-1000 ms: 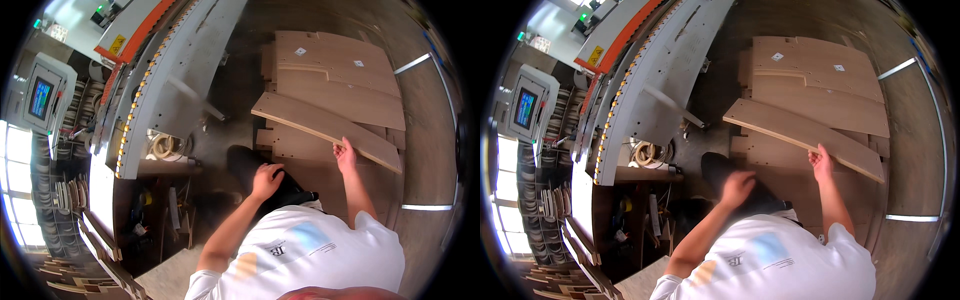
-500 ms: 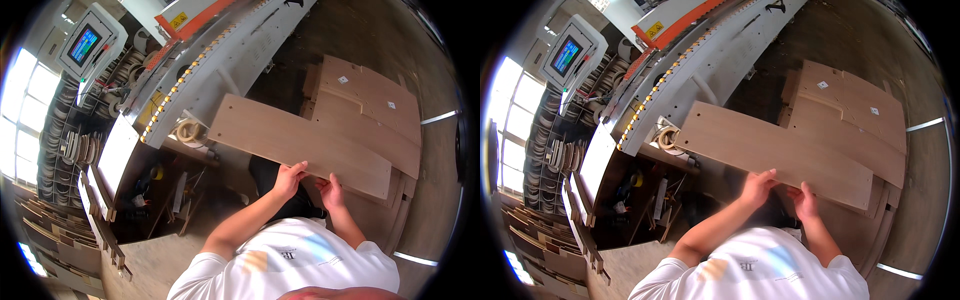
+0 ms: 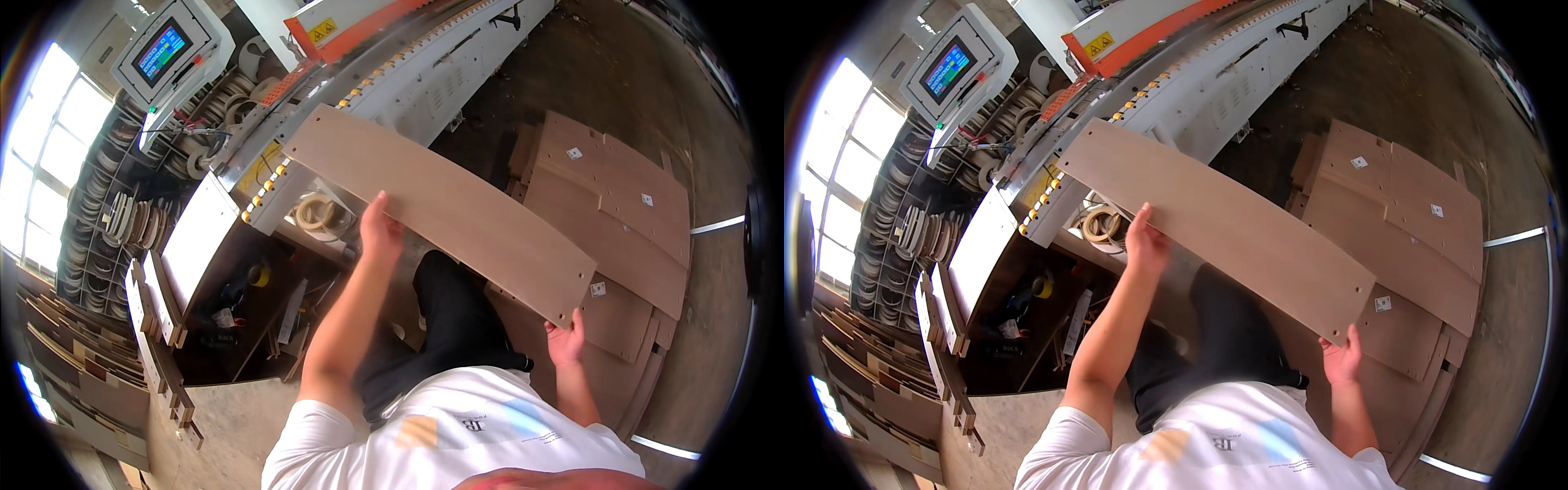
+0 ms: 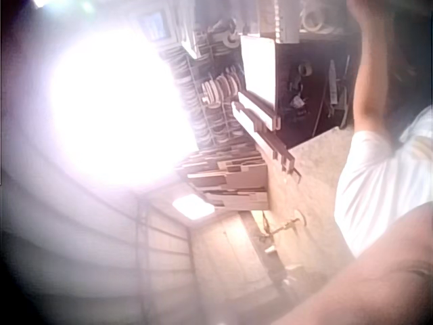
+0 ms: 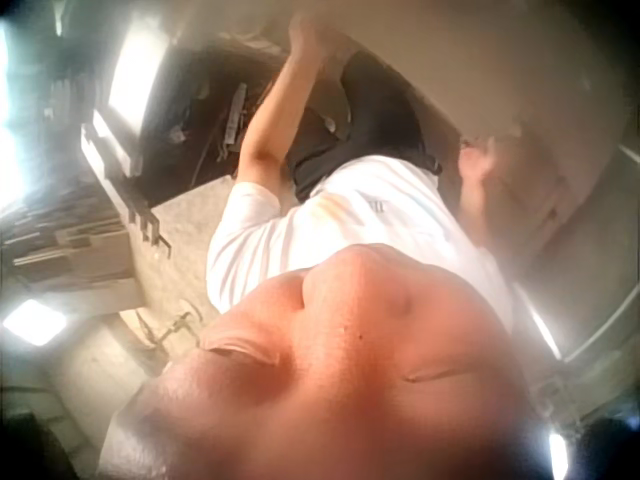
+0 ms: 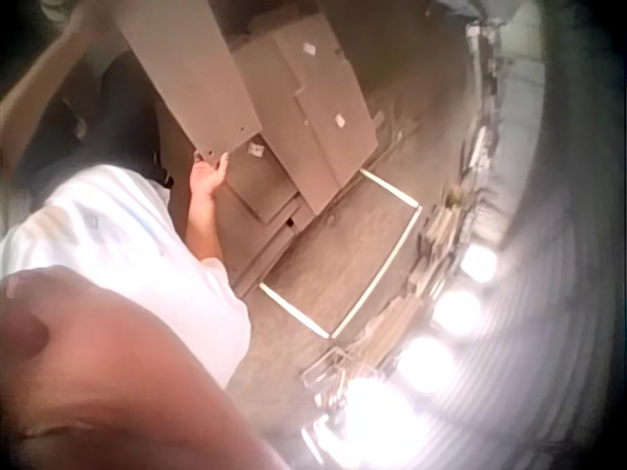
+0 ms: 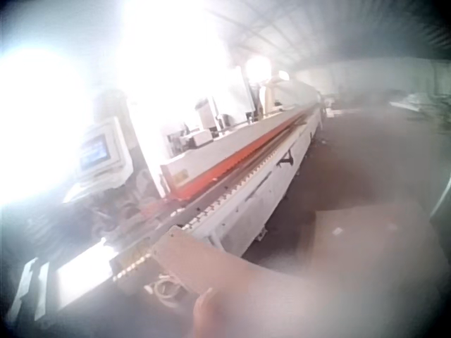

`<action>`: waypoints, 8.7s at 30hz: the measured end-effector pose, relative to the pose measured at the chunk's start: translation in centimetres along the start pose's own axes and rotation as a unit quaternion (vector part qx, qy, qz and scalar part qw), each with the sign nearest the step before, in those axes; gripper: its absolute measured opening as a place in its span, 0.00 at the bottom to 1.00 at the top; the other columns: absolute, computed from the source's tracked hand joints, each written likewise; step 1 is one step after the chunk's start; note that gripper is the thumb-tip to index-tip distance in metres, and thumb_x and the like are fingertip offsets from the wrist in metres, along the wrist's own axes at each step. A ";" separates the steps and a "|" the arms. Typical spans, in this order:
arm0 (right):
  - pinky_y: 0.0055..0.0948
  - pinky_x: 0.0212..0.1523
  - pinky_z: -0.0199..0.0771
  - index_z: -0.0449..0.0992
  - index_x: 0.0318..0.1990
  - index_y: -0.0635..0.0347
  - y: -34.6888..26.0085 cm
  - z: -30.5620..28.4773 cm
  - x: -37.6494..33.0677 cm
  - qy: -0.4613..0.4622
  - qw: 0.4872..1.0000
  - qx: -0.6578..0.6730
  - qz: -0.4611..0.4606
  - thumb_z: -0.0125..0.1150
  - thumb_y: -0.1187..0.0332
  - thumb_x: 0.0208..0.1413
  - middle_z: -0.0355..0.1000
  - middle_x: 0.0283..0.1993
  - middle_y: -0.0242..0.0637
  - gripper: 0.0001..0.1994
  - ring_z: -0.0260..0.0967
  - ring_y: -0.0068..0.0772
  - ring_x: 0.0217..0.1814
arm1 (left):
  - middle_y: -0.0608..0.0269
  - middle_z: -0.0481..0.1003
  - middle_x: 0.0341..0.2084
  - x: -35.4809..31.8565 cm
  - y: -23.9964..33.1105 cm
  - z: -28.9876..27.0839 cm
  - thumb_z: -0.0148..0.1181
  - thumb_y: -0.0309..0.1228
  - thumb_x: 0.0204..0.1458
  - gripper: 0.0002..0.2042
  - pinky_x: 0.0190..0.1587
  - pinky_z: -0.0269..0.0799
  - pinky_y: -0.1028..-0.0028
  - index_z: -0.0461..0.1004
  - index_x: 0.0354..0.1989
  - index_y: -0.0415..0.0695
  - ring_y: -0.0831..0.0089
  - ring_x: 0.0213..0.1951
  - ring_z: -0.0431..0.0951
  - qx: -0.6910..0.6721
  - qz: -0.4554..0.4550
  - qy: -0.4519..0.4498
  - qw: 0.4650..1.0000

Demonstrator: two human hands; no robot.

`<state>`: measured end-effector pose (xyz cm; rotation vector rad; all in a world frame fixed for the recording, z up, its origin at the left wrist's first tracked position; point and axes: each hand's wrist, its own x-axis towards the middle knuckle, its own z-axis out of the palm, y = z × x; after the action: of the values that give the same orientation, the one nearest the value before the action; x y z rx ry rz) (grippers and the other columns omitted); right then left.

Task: The person repeatedly picks up flat wooden panels from a pile on the floor and places them onto a roller conveyor system. The person handles the panels one at a time, lifting them and positioning them onto the rollers before returning to the pile to retrieve the next piece.

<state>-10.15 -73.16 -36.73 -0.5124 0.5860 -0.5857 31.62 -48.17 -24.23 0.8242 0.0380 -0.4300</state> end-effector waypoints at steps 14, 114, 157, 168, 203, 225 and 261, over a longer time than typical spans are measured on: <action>0.35 0.51 0.81 0.79 0.58 0.66 2.2 18.5 3.8 -0.341 0.902 -0.263 -0.015 0.57 0.54 0.76 0.81 0.49 0.38 0.21 0.79 0.32 0.48 | 0.52 0.65 0.67 5.1 10.7 0.9 0.63 0.30 0.63 0.45 0.50 0.82 0.58 0.39 0.83 0.52 0.60 0.59 0.75 0.293 0.118 0.123 0.941; 0.33 0.34 0.85 0.78 0.55 0.56 6.0 4.5 11.2 0.052 0.973 -0.188 0.125 0.68 0.53 0.66 0.83 0.43 0.35 0.19 0.83 0.33 0.38 | 0.49 0.76 0.63 -12.3 -12.0 -1.5 0.71 0.32 0.53 0.30 0.72 0.64 0.50 0.72 0.65 0.38 0.49 0.68 0.72 0.672 0.303 -0.317 0.597; 0.28 0.31 0.80 0.84 0.44 0.53 17.2 18.6 7.2 -0.414 0.657 -0.605 -0.175 0.73 0.62 0.57 0.84 0.31 0.31 0.11 0.82 0.28 0.28 | 0.58 0.71 0.71 9.5 23.8 -10.9 0.62 0.51 0.64 0.31 0.65 0.76 0.56 0.70 0.71 0.48 0.51 0.74 0.67 0.896 0.326 0.088 0.289; 0.27 0.29 0.80 0.84 0.43 0.53 18.1 19.1 8.1 -0.400 0.666 -0.607 -0.169 0.73 0.63 0.57 0.84 0.30 0.30 0.09 0.81 0.27 0.27 | 0.57 0.71 0.72 15.8 25.9 -9.0 0.53 0.51 0.69 0.28 0.69 0.70 0.56 0.71 0.71 0.47 0.47 0.71 0.70 0.899 0.254 0.093 0.344; 0.53 0.68 0.71 0.68 0.71 0.53 -6.4 5.1 31.1 0.179 0.476 -0.825 -0.247 0.64 0.46 0.64 0.73 0.68 0.47 0.34 0.71 0.54 0.69 | 0.51 0.70 0.72 32.2 19.1 -2.4 0.40 0.53 0.74 0.30 0.70 0.67 0.54 0.66 0.75 0.48 0.48 0.71 0.69 0.870 0.282 0.035 0.404; 0.44 0.82 0.54 0.60 0.77 0.67 -10.5 -1.4 22.2 0.175 0.370 -0.910 -0.062 0.59 0.38 0.62 0.53 0.84 0.49 0.47 0.49 0.46 0.87 | 0.43 0.83 0.46 28.3 16.5 0.5 0.39 0.50 0.75 0.24 0.50 0.75 0.43 0.77 0.51 0.45 0.39 0.49 0.81 0.895 0.249 0.084 0.361; 0.27 0.46 0.83 0.77 0.59 0.53 -0.4 -2.5 8.4 0.180 0.981 0.057 -0.038 0.68 0.56 0.67 0.80 0.53 0.28 0.18 0.78 0.25 0.51 | 0.66 0.84 0.53 -14.0 -16.7 -5.0 0.65 0.33 0.62 0.09 0.73 0.61 0.53 0.84 0.48 0.47 0.64 0.64 0.78 0.657 0.228 -0.341 0.633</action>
<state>-6.16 -79.43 -41.32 -0.3226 0.8728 -0.7869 13.06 -49.61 -36.65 1.9915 -1.3401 -0.1942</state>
